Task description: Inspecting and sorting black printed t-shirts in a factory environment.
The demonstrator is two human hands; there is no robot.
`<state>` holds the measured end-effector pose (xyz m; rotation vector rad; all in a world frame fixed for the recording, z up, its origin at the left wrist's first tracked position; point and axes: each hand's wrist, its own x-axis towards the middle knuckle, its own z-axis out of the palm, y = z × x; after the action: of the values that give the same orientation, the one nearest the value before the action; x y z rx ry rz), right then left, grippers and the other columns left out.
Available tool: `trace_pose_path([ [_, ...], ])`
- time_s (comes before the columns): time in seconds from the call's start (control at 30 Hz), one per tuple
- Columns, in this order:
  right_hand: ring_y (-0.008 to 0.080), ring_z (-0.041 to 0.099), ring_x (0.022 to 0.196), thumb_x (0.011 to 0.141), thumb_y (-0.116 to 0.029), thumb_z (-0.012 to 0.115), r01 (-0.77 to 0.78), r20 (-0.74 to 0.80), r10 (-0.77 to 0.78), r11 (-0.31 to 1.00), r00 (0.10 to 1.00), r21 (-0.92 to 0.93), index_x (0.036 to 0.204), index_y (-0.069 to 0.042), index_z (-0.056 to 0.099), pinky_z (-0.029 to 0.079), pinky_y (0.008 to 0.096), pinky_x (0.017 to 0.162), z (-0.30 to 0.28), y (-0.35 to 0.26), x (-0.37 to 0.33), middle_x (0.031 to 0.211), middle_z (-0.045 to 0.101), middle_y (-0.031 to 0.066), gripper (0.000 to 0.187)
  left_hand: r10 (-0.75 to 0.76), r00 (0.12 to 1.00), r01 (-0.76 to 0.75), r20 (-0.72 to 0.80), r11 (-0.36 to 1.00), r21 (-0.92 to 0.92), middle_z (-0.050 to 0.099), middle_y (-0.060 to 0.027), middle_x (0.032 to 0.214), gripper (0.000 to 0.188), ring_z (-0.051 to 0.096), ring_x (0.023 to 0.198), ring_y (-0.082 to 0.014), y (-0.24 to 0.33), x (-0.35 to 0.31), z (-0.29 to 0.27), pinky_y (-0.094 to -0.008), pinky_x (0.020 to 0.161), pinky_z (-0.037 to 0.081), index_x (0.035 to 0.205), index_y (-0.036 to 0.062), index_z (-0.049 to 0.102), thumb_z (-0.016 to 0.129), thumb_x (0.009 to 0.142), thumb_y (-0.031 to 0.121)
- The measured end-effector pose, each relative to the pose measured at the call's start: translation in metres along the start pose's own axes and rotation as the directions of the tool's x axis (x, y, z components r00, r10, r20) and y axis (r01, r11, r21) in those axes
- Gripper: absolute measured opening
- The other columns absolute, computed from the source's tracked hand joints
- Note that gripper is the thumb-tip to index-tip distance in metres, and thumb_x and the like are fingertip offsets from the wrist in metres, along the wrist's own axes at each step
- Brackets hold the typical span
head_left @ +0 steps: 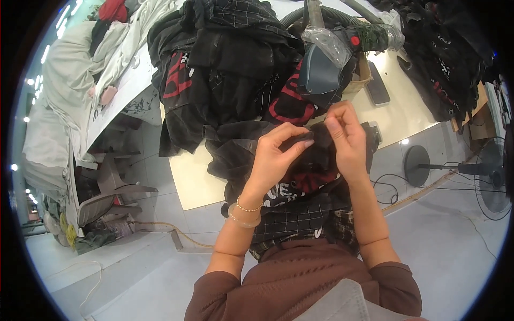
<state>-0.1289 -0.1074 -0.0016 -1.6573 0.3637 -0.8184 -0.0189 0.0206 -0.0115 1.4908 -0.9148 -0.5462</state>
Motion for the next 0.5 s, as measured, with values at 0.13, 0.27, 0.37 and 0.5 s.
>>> trace_pose_path([
  [0.13, 0.0100, 0.045, 0.079, 0.094, -0.011, 0.057, -0.116, -0.109, 0.131, 0.984, 0.985, 0.135, 0.099, 0.000, 0.057, 0.037, 0.0211, 0.073, -0.002, -0.001, 0.003, 0.095, 0.051, 0.0021, 0.012, 0.045, 0.994, -0.044, -0.097, 0.999, 0.017, 0.063, -0.0050, 0.081, 0.015, 0.058, 0.075, -0.0105, 0.001, 0.008, 0.000, -0.0234, 0.070, 0.045, 0.094, -0.0051, 0.066, 0.071, 0.081, 0.003],
  [0.27, 0.0120, 0.055, 0.082, 0.086, -0.016, 0.071, -0.108, -0.011, 0.108, 0.982, 0.994, -0.156, 0.100, 0.000, 0.063, 0.043, 0.0244, 0.077, 0.000, 0.003, 0.001, 0.096, 0.061, 0.0034, 0.024, 0.034, 0.984, -0.042, -0.177, 0.998, -0.039, 0.061, 0.0009, 0.082, 0.009, 0.054, 0.078, -0.0047, 0.003, 0.020, 0.001, -0.0178, 0.072, 0.043, 0.090, -0.0055, 0.065, 0.070, 0.084, -0.002],
  [0.37, 0.0099, 0.056, 0.078, 0.085, -0.013, 0.072, -0.116, -0.098, 0.107, 0.989, 0.989, -0.090, 0.093, 0.001, 0.064, 0.045, 0.0235, 0.074, 0.008, 0.000, 0.004, 0.083, 0.063, 0.0026, 0.018, 0.075, 0.969, -0.090, -0.237, 0.994, -0.055, 0.061, 0.0018, 0.081, 0.009, 0.054, 0.078, -0.0040, 0.003, 0.028, 0.003, -0.0178, 0.072, 0.043, 0.091, -0.0053, 0.065, 0.070, 0.085, 0.000],
  [0.5, 0.0065, 0.054, 0.074, 0.089, -0.010, 0.068, -0.109, -0.166, 0.094, 0.990, 0.982, -0.089, 0.090, 0.002, 0.064, 0.044, 0.0215, 0.071, 0.009, -0.001, 0.011, 0.077, 0.063, 0.0011, 0.013, 0.034, 0.963, -0.068, -0.266, 0.991, -0.119, 0.062, 0.0027, 0.082, 0.009, 0.054, 0.078, -0.0033, 0.004, 0.033, 0.009, -0.0175, 0.071, 0.044, 0.092, -0.0044, 0.066, 0.070, 0.086, 0.002],
])
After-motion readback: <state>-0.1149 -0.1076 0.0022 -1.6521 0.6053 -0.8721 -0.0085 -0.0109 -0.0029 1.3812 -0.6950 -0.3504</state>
